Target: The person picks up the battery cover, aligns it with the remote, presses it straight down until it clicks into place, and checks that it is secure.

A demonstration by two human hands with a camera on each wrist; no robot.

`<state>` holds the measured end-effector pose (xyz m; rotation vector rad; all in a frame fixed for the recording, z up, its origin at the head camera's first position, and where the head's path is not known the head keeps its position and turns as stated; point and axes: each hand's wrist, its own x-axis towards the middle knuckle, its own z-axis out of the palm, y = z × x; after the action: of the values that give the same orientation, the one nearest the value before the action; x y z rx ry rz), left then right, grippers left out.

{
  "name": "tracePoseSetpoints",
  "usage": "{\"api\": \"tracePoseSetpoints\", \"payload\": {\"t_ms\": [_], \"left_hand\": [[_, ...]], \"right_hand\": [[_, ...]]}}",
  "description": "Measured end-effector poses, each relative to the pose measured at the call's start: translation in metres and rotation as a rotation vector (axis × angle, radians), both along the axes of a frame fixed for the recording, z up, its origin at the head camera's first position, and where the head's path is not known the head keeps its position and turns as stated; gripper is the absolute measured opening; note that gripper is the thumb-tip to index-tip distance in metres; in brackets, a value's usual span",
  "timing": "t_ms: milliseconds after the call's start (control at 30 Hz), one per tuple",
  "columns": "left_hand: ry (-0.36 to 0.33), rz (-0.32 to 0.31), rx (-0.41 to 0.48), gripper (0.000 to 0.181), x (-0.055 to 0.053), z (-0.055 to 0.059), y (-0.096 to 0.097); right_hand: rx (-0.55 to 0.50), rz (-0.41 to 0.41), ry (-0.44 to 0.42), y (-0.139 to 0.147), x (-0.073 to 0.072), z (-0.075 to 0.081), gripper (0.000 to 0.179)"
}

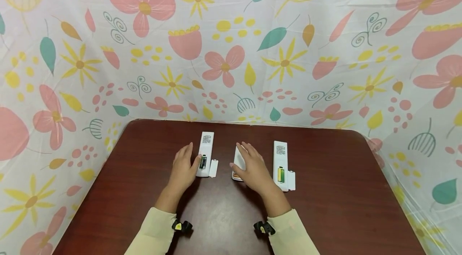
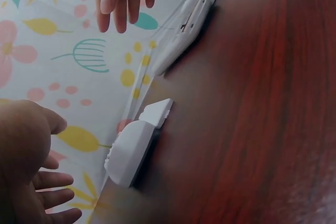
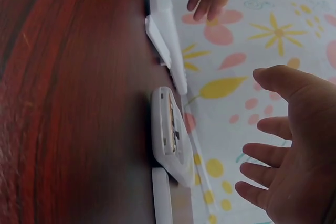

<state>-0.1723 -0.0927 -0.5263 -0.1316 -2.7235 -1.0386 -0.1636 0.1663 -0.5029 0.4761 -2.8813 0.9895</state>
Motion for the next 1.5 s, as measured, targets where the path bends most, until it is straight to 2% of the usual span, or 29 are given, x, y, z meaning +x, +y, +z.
{"api": "tracePoseSetpoints", "payload": {"t_ms": [200, 400, 567, 767, 900, 1200, 1500], "left_hand": [[0.029, 0.013, -0.044, 0.061, 0.003, -0.006, 0.002], [0.055, 0.036, -0.026, 0.060, 0.005, -0.010, 0.003], [0.026, 0.032, -0.039, 0.060, 0.006, -0.010, 0.003], [-0.045, 0.018, -0.032, 0.062, 0.006, -0.008, 0.004], [-0.081, 0.014, -0.011, 0.062, 0.006, -0.010, 0.006], [-0.100, 0.018, 0.021, 0.063, 0.008, -0.012, 0.008], [-0.094, 0.012, 0.002, 0.065, 0.010, -0.012, 0.009]], "right_hand": [[0.002, 0.010, 0.046, -0.006, 0.002, -0.001, 0.071], [0.011, 0.031, 0.014, -0.013, 0.004, -0.006, 0.070], [0.016, 0.050, 0.005, -0.018, 0.006, -0.007, 0.069], [0.006, 0.061, 0.019, -0.025, 0.007, -0.007, 0.068], [0.009, 0.075, 0.013, -0.029, 0.006, -0.008, 0.066], [0.021, 0.094, 0.006, -0.037, 0.005, -0.011, 0.062], [0.010, 0.128, -0.061, -0.047, 0.001, -0.017, 0.060]]}}
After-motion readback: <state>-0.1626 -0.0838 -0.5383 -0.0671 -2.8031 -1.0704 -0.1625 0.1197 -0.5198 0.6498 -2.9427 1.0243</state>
